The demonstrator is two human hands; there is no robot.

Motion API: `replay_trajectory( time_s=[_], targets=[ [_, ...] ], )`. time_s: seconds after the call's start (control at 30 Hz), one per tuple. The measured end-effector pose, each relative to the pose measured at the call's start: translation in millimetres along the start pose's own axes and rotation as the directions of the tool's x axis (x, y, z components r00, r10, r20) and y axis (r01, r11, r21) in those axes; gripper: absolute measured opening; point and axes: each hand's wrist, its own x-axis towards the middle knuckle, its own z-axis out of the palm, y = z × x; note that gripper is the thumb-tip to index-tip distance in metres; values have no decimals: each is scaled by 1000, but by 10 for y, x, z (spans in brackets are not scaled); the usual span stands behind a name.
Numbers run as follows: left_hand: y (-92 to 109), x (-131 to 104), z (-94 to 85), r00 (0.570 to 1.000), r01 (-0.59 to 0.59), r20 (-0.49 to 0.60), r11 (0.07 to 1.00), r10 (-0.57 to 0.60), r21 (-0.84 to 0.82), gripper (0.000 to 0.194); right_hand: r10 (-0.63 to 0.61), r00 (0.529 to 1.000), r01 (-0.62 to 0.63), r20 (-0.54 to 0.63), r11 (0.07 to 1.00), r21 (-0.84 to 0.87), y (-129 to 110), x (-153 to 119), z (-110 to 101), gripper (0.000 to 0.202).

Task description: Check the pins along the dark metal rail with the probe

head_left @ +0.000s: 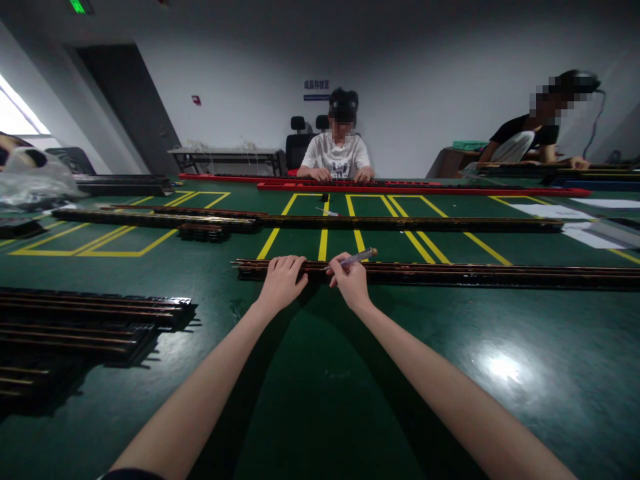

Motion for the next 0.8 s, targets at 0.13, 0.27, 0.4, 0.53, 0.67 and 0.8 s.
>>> replay_trajectory(
  time_s=[0.13, 0.27, 0.4, 0.53, 0.67, 0.8],
  targets=[
    [-5, -1, 0, 1000, -2, 5, 1000, 2, -1, 37, -2, 1000, 2, -1, 1000, 14, 14, 5, 3, 27],
    [-8, 0, 3, 1000, -8, 0, 1000, 8, 8, 37, -12, 1000, 13, -7, 1000, 22, 27, 7, 7, 26],
    [-4, 1, 0, 1000, -12, -8, 1000, 12, 20, 36, -13, 1000, 13, -7, 1000, 24, 22, 7, 6, 29],
    [-3, 1, -5, 1000, -8, 0, 1000, 8, 6, 37, -2, 1000, 2, -1, 1000, 13, 16, 8, 2, 30],
    [-4, 2, -7, 1000, 0, 11, 1000, 0, 1, 37, -7, 1000, 7, -12, 1000, 29, 19, 6, 8, 30],
    [-4, 3, -8, 1000, 2, 13, 1000, -2, 4, 38, -10, 999, 11, -30, 999, 45, 19, 0, 18, 30]
  ],
)
